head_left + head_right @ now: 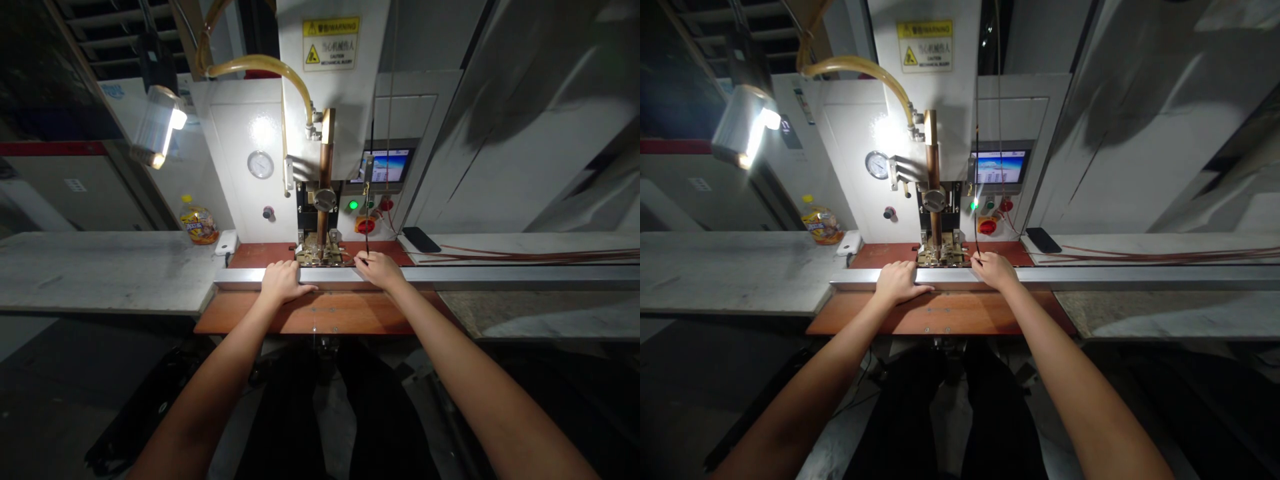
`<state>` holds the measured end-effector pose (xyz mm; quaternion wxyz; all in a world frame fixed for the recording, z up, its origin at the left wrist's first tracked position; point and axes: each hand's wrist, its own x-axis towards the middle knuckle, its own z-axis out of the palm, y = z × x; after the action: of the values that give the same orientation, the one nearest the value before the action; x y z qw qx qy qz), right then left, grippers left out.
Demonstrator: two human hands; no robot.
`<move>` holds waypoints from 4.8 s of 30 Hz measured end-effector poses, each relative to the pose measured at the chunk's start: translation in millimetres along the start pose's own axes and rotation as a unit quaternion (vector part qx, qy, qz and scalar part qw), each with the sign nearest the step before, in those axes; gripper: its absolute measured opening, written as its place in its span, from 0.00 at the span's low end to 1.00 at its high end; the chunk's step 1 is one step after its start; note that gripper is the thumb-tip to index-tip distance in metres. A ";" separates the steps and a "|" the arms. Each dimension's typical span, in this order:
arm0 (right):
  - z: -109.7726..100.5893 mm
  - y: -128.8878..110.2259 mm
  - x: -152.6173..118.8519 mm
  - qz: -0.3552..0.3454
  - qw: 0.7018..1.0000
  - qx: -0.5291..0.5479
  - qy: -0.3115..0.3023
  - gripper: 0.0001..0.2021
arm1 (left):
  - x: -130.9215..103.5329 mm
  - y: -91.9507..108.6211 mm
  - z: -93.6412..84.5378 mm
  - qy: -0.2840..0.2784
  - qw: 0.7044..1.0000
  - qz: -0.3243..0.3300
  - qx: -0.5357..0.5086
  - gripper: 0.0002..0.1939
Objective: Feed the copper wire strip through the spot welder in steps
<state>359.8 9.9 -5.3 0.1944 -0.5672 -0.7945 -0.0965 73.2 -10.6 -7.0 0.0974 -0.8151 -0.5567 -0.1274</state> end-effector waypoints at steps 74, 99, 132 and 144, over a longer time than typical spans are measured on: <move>-7.3 -41.6 26.8 0.052 0.994 0.016 -0.094 0.18 | 10.3 -2.8 -1.6 -0.016 1.000 -0.008 0.007 0.42; -3.9 -42.2 24.8 0.023 0.996 0.007 -0.089 0.18 | 13.7 -22.6 -9.6 -0.021 0.995 0.057 -0.078 0.51; -1.1 -40.4 24.4 0.033 0.995 0.012 -0.092 0.19 | 3.2 -32.1 -12.2 -0.049 0.998 -0.024 0.024 0.44; 1.9 -39.1 25.4 0.037 0.995 0.013 -0.095 0.18 | 2.9 -31.5 -12.1 -0.057 0.998 -0.033 0.010 0.43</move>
<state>315.6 19.4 6.3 0.1294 -0.5999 -0.7892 -0.0246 43.6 -0.3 5.9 0.0689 -0.8011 -0.5894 -0.0783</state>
